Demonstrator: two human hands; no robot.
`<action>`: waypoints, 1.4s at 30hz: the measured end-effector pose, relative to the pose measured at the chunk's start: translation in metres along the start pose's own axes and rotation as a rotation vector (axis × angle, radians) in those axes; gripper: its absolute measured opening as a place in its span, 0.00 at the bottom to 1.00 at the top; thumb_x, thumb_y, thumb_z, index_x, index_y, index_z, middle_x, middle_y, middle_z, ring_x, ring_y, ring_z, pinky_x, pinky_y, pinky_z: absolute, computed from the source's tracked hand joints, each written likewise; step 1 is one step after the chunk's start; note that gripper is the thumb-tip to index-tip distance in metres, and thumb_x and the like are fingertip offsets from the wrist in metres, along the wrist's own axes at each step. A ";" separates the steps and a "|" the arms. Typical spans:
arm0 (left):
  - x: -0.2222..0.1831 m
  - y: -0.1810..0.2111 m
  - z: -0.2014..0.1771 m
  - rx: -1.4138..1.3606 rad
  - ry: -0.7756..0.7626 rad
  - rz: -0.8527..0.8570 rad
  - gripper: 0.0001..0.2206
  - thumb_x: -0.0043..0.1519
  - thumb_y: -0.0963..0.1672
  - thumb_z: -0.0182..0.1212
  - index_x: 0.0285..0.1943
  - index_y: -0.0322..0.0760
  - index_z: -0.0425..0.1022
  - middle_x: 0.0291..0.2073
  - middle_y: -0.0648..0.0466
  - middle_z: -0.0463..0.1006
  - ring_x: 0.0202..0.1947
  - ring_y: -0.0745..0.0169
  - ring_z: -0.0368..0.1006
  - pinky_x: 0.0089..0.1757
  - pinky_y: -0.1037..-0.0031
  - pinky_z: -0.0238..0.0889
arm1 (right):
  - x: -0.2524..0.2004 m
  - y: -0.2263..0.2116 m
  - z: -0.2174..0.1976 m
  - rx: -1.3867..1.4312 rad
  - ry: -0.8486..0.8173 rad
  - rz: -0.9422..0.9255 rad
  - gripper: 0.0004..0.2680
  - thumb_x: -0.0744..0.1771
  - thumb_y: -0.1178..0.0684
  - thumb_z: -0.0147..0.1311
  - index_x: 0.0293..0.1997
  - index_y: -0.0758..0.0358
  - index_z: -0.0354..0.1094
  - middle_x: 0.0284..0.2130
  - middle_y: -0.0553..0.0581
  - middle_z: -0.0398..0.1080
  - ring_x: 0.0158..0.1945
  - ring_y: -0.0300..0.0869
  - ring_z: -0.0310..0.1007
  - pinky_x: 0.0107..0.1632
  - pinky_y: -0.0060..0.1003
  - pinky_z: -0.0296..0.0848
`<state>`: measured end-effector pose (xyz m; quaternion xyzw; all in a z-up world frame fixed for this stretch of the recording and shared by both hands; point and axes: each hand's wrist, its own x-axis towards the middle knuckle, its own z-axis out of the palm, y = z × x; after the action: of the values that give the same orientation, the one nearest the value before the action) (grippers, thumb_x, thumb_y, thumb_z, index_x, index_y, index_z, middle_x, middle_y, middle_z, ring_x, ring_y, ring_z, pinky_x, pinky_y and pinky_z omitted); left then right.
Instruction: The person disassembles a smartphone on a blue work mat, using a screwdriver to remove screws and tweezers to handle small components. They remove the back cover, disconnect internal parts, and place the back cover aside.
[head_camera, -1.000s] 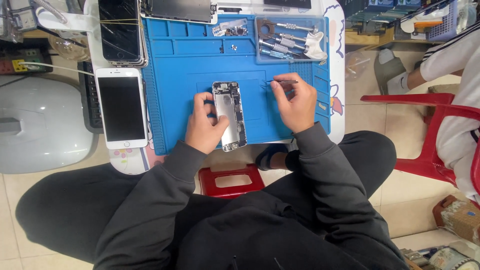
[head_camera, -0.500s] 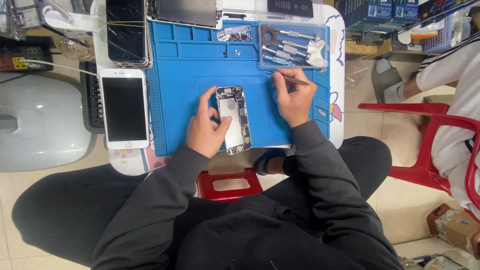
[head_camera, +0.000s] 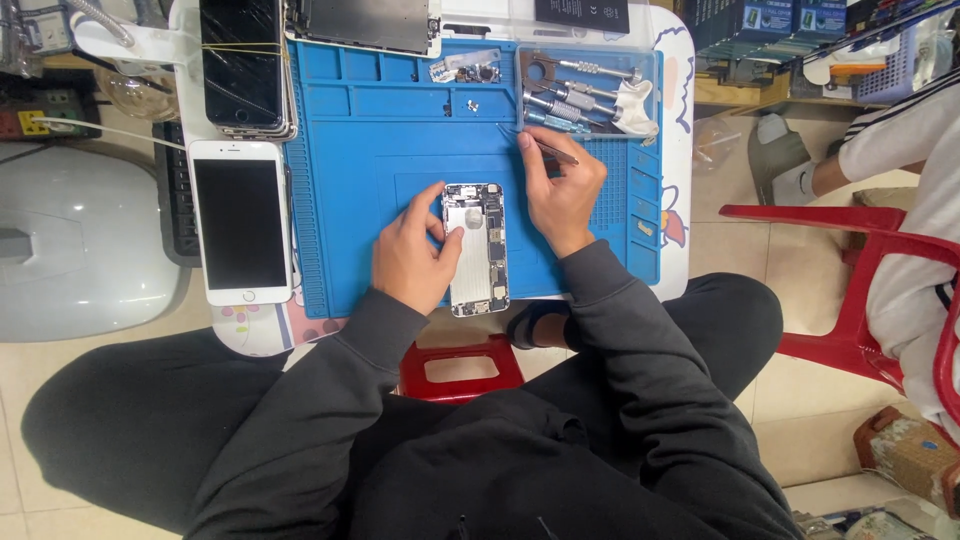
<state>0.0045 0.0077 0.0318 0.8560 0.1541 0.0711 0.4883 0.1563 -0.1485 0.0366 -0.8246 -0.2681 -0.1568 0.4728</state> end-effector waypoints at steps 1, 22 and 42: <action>0.001 -0.001 0.000 0.000 0.000 0.000 0.26 0.62 0.41 0.68 0.71 0.36 0.69 0.30 0.50 0.78 0.24 0.52 0.81 0.27 0.59 0.75 | 0.000 0.000 0.000 0.000 0.000 0.000 0.03 0.72 0.55 0.60 0.45 0.60 0.79 0.31 0.59 0.81 0.30 0.48 0.81 0.29 0.34 0.78; 0.012 0.011 -0.006 0.413 -0.155 0.021 0.25 0.66 0.53 0.63 0.71 0.46 0.68 0.39 0.45 0.85 0.35 0.43 0.85 0.34 0.53 0.77 | -0.001 -0.001 0.002 -0.023 0.010 -0.025 0.02 0.70 0.57 0.62 0.44 0.58 0.80 0.30 0.57 0.81 0.32 0.47 0.82 0.29 0.34 0.78; 0.042 0.000 -0.015 0.157 0.054 0.252 0.13 0.62 0.45 0.71 0.56 0.51 0.80 0.38 0.61 0.78 0.27 0.61 0.78 0.30 0.64 0.75 | -0.027 -0.013 -0.011 0.358 -0.155 0.221 0.06 0.73 0.57 0.53 0.41 0.66 0.77 0.27 0.61 0.80 0.29 0.41 0.81 0.30 0.32 0.80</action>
<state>0.0398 0.0345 0.0381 0.9019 0.0636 0.1423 0.4028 0.1270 -0.1607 0.0378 -0.7615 -0.2351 0.0099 0.6039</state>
